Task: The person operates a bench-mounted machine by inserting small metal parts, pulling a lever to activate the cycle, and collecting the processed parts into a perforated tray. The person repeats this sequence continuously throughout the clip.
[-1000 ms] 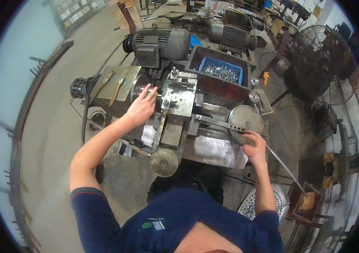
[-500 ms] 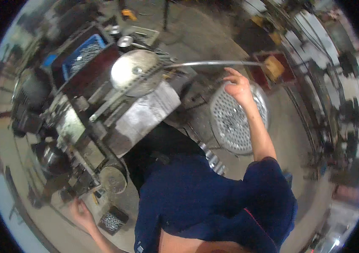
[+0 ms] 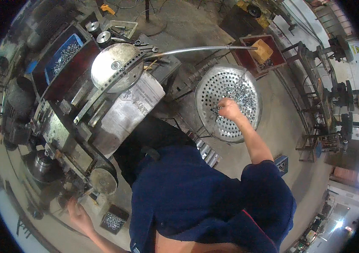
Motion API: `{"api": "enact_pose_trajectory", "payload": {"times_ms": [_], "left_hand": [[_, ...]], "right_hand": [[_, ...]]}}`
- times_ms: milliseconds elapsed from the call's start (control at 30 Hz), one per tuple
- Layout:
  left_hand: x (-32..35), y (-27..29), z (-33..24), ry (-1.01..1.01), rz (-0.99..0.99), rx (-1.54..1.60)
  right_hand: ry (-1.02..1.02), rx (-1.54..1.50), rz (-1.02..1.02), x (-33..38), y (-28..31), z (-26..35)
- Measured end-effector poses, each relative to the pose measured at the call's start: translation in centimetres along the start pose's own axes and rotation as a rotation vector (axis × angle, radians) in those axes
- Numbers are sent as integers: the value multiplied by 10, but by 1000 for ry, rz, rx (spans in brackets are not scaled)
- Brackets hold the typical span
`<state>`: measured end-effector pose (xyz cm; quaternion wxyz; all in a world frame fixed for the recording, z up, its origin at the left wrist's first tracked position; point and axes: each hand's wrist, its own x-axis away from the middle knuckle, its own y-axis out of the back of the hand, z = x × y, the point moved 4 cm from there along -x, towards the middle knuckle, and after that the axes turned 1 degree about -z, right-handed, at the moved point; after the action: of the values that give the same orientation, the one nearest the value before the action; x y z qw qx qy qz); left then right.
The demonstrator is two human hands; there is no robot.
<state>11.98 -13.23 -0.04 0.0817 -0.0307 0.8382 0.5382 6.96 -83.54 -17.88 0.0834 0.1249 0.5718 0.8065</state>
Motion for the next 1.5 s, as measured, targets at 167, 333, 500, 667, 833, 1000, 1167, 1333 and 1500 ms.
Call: {"api": "enact_pose_trajectory", "payload": {"times_ms": [167,333,500,667,833,1000,1167,1333,1500], "left_hand": [[0,-7,1,-8,61,36],[2,-11,0,103,83,60],[-2,-10,2,11,101,5],[1,-10,7,49,137,21],[1,-13,12,42,141,22],[6,-16,18,121,206,19],[5,-15,8,157,211,44],[3,-9,-2,247,232,94],[1,-3,-13,243,215,160]], "right_hand": [[-135,-22,52,4,2,22],[-220,144,187,-3,-8,37],[-159,82,131,3,-6,38],[-141,103,77,6,-14,19],[-128,186,131,6,-15,15],[-87,170,203,8,0,26],[-25,198,202,6,-5,22],[-97,199,203,7,-1,30],[-69,-91,32,1,22,54]]}}
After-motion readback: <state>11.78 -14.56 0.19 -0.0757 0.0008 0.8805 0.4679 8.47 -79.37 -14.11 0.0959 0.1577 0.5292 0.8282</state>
